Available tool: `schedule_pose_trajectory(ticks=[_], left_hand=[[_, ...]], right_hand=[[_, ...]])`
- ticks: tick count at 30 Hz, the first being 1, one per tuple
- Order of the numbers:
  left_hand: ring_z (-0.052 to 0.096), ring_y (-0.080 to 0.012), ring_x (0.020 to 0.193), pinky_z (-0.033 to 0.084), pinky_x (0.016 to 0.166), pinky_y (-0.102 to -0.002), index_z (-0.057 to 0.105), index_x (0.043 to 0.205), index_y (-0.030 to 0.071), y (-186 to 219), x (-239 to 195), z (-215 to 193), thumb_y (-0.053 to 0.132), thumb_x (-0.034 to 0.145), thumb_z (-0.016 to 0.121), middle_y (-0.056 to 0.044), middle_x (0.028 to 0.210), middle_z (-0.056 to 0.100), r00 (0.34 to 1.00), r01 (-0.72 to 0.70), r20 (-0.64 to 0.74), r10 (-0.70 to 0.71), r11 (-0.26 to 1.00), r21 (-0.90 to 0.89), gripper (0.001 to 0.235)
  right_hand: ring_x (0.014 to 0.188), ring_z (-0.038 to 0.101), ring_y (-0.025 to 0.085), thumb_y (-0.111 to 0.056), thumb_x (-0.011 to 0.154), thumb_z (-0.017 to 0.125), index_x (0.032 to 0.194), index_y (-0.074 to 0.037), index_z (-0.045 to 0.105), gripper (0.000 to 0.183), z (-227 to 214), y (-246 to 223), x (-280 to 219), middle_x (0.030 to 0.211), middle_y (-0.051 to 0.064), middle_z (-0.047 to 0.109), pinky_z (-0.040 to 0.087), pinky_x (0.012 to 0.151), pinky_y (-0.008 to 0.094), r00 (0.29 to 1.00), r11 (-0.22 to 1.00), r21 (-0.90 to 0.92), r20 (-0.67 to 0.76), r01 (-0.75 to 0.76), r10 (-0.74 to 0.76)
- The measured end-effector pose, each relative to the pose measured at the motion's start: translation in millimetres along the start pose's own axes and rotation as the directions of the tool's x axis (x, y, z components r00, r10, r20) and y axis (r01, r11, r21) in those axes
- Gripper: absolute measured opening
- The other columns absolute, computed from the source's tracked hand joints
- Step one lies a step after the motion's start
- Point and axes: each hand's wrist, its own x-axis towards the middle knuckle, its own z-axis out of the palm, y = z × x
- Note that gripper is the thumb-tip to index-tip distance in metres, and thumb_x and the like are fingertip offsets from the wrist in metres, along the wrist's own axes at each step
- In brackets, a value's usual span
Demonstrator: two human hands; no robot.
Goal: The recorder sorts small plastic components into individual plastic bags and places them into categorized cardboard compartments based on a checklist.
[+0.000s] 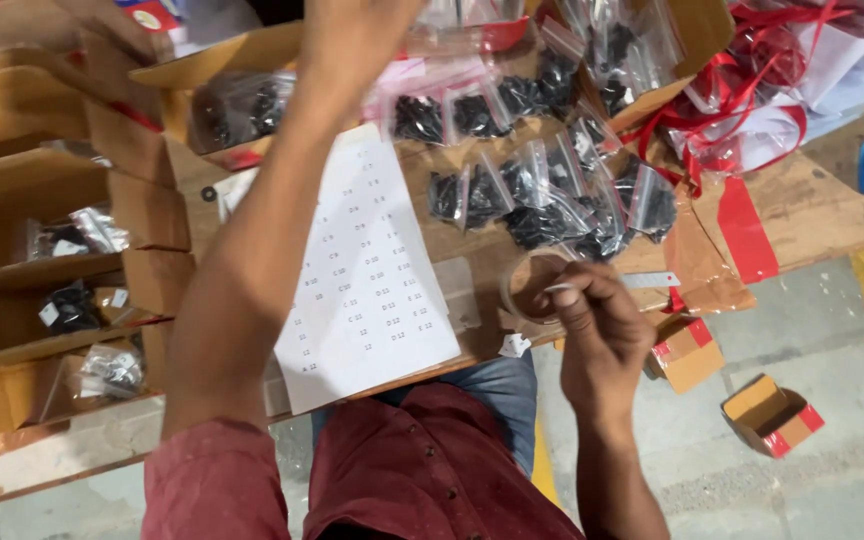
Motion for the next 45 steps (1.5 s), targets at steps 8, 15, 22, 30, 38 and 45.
schedule_pose_trajectory(ticks=[8, 15, 22, 30, 38, 45], left_hand=[[0.069, -0.0062, 0.074, 0.054, 0.061, -0.019, 0.055, 0.097, 0.004, 130.6, -132.7, -97.4, 0.013, 0.100, 0.070, -0.005, 0.084, 0.073, 0.926, 0.328, 0.200, -0.320, 0.421, -0.846, 0.018], [0.057, -0.0043, 0.075, 0.047, 0.067, -0.019, 0.062, 0.122, 0.002, 150.7, -195.7, -123.0, 0.019, 0.106, 0.059, -0.001, 0.085, 0.066, 0.861, 0.404, 0.285, -0.422, 0.224, -0.887, 0.024], [0.057, -0.0024, 0.086, 0.049, 0.076, -0.020, 0.063, 0.127, -0.004, 143.9, -220.4, -140.5, 0.023, 0.113, 0.052, 0.001, 0.093, 0.067, 0.889, 0.347, 0.236, -0.393, 0.240, -0.906, 0.033], [0.062, -0.0048, 0.091, 0.055, 0.083, -0.023, 0.064, 0.124, -0.005, 138.5, -233.0, -148.3, 0.022, 0.111, 0.053, -0.002, 0.100, 0.069, 0.866, 0.335, 0.237, -0.441, 0.160, -0.929, 0.032], [0.064, -0.0082, 0.094, 0.056, 0.088, -0.026, 0.067, 0.123, -0.004, 133.7, -243.1, -151.7, 0.023, 0.109, 0.056, -0.005, 0.102, 0.070, 0.824, 0.399, 0.333, -0.458, 0.052, -0.915, 0.033], [0.066, -0.0085, 0.097, 0.056, 0.093, -0.028, 0.068, 0.120, -0.003, 134.5, -248.2, -158.1, 0.025, 0.107, 0.058, -0.005, 0.104, 0.072, 0.816, 0.386, 0.370, -0.444, -0.057, -0.921, 0.032]], right_hand=[[0.095, 0.060, 0.013, 0.004, 0.108, 0.065, 0.114, 0.007, 0.067, 0.007, 35.8, -34.6, 34.6, 0.108, 0.008, 0.065, 0.049, 0.087, 0.026, 0.986, 0.999, -0.028, 0.165, 0.016, -0.011], [0.090, 0.053, 0.012, -0.001, 0.100, 0.072, 0.105, 0.005, 0.070, 0.009, 96.8, -20.5, 31.7, 0.110, 0.003, 0.052, 0.045, 0.074, 0.025, 0.946, 0.986, -0.154, 0.303, -0.069, 0.114], [0.100, 0.049, 0.012, -0.005, 0.094, 0.081, 0.109, 0.000, 0.077, 0.016, 118.8, -7.7, 15.4, 0.107, 0.001, 0.052, 0.045, 0.086, 0.024, 0.917, 0.877, -0.408, 0.389, 0.255, -0.086], [0.094, 0.047, 0.015, -0.005, 0.089, 0.087, 0.110, -0.007, 0.079, 0.023, 143.6, -21.1, -6.2, 0.103, 0.003, 0.045, 0.044, 0.078, 0.029, 0.867, 0.641, -0.593, 0.417, 0.487, -0.273], [0.089, 0.051, 0.011, -0.012, 0.076, 0.090, 0.117, 0.001, 0.054, 0.056, 150.6, -26.2, 11.5, 0.103, 0.003, 0.054, 0.047, 0.080, 0.026, 0.931, 0.827, -0.485, 0.345, 0.284, -0.118], [0.083, 0.059, 0.005, -0.010, 0.093, 0.074, 0.104, -0.001, 0.067, 0.015, 135.4, 11.9, 9.2, 0.092, -0.002, 0.069, 0.050, 0.077, 0.022, 0.881, 0.974, -0.092, 0.416, -0.205, 0.225]])
